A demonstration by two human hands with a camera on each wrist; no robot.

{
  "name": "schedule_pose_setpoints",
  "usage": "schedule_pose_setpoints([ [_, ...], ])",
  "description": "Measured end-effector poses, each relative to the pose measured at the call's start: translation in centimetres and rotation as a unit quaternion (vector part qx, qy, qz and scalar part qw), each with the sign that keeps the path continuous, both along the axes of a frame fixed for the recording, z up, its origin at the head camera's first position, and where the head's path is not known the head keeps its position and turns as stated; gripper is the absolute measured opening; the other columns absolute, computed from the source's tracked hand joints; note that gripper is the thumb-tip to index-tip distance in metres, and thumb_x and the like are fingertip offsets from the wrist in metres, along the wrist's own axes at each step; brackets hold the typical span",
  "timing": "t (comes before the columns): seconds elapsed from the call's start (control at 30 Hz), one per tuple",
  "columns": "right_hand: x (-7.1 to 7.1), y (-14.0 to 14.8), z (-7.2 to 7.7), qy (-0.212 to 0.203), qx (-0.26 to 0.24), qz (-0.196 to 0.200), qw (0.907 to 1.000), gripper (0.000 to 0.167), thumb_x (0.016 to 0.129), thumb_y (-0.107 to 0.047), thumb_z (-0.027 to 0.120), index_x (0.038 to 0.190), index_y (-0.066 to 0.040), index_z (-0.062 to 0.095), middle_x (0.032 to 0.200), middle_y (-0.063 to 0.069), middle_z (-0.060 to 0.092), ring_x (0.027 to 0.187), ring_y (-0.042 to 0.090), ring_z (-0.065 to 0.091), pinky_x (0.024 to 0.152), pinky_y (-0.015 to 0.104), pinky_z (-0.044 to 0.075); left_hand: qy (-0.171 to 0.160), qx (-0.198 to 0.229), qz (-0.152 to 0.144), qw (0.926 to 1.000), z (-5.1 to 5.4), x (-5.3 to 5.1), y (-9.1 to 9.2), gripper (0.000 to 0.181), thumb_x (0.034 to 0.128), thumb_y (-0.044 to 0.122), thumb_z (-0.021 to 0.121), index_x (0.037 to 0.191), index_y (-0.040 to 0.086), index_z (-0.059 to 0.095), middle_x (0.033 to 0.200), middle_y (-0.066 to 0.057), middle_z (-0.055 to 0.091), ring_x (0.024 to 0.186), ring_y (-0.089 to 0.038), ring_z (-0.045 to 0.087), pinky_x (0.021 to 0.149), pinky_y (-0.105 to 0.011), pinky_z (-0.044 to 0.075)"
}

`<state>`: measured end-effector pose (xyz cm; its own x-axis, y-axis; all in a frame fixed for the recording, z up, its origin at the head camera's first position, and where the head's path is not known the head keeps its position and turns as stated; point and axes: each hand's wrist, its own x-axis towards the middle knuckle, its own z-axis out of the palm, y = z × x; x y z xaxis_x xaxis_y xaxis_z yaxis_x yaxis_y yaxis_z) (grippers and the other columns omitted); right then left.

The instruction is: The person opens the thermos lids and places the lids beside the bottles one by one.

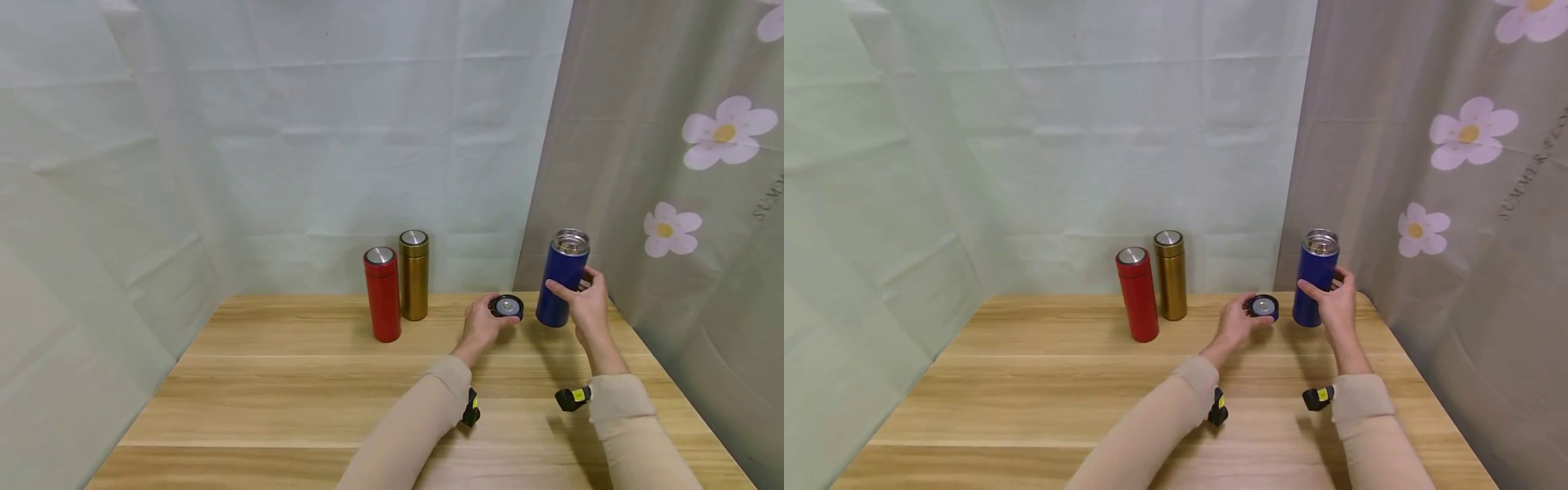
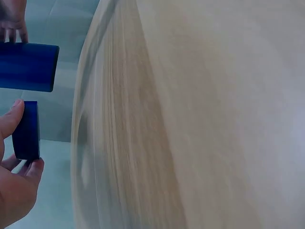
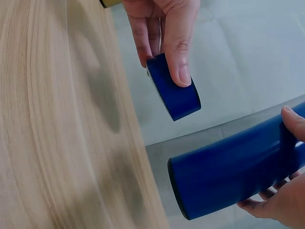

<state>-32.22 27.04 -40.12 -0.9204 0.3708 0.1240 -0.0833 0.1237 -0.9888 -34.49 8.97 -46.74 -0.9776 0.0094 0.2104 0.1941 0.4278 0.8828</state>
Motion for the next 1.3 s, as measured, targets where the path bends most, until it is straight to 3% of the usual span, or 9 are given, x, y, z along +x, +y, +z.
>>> schedule_pose_setpoints([
  [0.17,-0.8,0.5,-0.5,-0.002,-0.011,-0.02,0.9997,0.09,0.092,-0.016,0.081,0.161,-0.005,0.025,0.164,0.018,0.033,0.146,0.035,0.038,0.122,0.05,0.032,-0.009,0.01,0.019,0.9997,-0.2,-0.7,0.7,0.067,0.0728,0.018,0.097,0.133,0.008,0.07,0.118,-0.006,0.06,0.115,-0.024,0.059,0.104,-0.033,0.048],
  [0.37,-1.5,1.2,-1.1,-0.01,-0.002,-0.025,0.9996,0.087,0.093,-0.015,0.08,0.163,-0.007,0.03,0.163,0.018,0.038,0.145,0.032,0.039,0.122,0.049,0.032,-0.002,-0.016,0.027,0.9995,-0.7,-1.2,1.5,0.065,0.0712,0.019,0.098,0.13,0.01,0.072,0.112,-0.004,0.062,0.111,-0.022,0.06,0.102,-0.03,0.048],
  [0.67,-1.9,2.4,-1.9,-0.018,0.03,0.016,0.9993,0.088,0.096,-0.019,0.077,0.164,-0.004,0.024,0.163,0.023,0.036,0.146,0.038,0.038,0.121,0.051,0.033,-0.008,-0.014,0.035,0.9993,-1.3,-1.5,3.0,0.067,0.0691,0.017,0.099,0.129,0.007,0.072,0.115,-0.006,0.062,0.113,-0.023,0.061,0.102,-0.029,0.048],
  [0.87,-2.2,3.1,-2.5,-0.027,0.029,0.045,0.9982,0.091,0.096,-0.019,0.077,0.166,-0.004,0.019,0.166,0.024,0.03,0.149,0.04,0.034,0.121,0.054,0.031,-0.011,-0.029,0.04,0.9987,-1.5,-1.1,3.4,0.064,0.0681,0.015,0.1,0.125,0.004,0.073,0.115,-0.009,0.064,0.111,-0.024,0.062,0.099,-0.028,0.05],
  [1.1,-2.4,3.2,-2.7,-0.025,0.025,0.05,0.9981,0.091,0.096,-0.018,0.077,0.166,-0.004,0.02,0.166,0.023,0.029,0.148,0.04,0.034,0.122,0.054,0.031,-0.006,-0.033,0.045,0.9984,-1.2,-0.8,3.8,0.064,0.0663,0.014,0.1,0.123,0.002,0.073,0.109,-0.008,0.063,0.106,-0.022,0.062,0.096,-0.026,0.05],
  [1.3,-2.4,3.0,-3.4,-0.034,0.024,0.056,0.9976,0.093,0.097,-0.02,0.076,0.166,-0.004,0.017,0.167,0.024,0.026,0.151,0.042,0.03,0.123,0.055,0.028,-0.027,-0.024,0.064,0.9973,-1.1,-1.1,3.9,0.063,0.0672,0.012,0.1,0.123,0.003,0.073,0.109,-0.007,0.061,0.109,-0.023,0.062,0.099,-0.027,0.05],
])
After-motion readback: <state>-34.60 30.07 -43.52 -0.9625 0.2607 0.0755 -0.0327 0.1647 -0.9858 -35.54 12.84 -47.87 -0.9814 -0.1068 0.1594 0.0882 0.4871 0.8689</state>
